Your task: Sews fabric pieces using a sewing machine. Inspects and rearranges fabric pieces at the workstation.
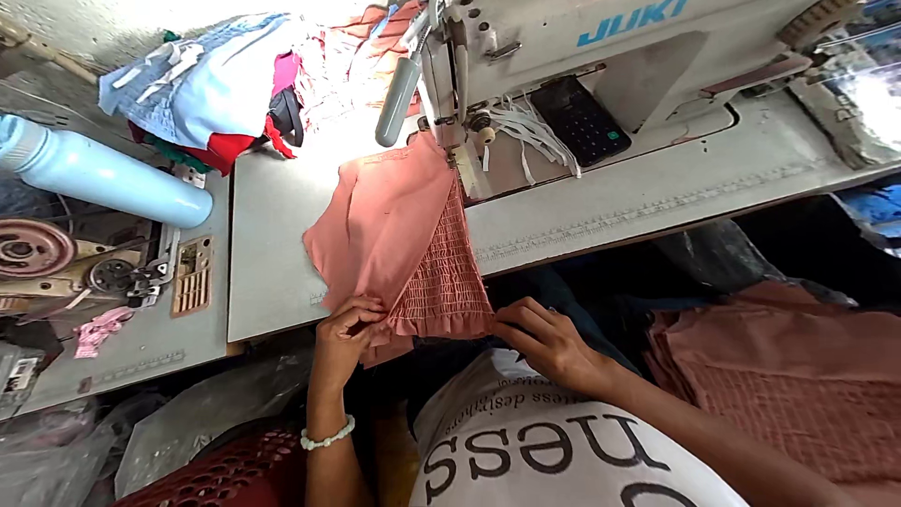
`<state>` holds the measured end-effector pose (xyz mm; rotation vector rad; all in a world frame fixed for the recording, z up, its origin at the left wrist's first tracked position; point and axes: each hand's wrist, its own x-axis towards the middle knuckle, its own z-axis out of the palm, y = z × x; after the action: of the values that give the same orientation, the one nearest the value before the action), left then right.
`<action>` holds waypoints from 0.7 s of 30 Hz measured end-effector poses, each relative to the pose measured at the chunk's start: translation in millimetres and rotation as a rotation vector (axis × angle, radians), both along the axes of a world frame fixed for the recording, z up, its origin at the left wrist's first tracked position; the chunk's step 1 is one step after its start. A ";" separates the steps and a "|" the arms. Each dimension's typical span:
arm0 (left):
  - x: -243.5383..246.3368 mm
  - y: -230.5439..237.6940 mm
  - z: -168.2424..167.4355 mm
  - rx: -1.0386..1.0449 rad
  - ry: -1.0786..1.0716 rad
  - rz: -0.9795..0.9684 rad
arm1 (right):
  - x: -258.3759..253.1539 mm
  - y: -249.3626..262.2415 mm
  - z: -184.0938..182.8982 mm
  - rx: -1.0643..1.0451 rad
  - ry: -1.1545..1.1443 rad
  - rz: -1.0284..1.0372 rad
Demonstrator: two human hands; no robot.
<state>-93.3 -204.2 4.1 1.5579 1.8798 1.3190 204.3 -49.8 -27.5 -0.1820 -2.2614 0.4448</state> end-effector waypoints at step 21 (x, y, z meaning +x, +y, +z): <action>129.1 37.5 0.3 0.384 0.239 0.046 | -2.2 -0.2 3.3 -0.013 0.155 0.015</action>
<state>35.8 -166.7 4.4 1.9459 1.8865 1.6546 202.1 -50.0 -24.3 -0.1320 -2.1095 0.4653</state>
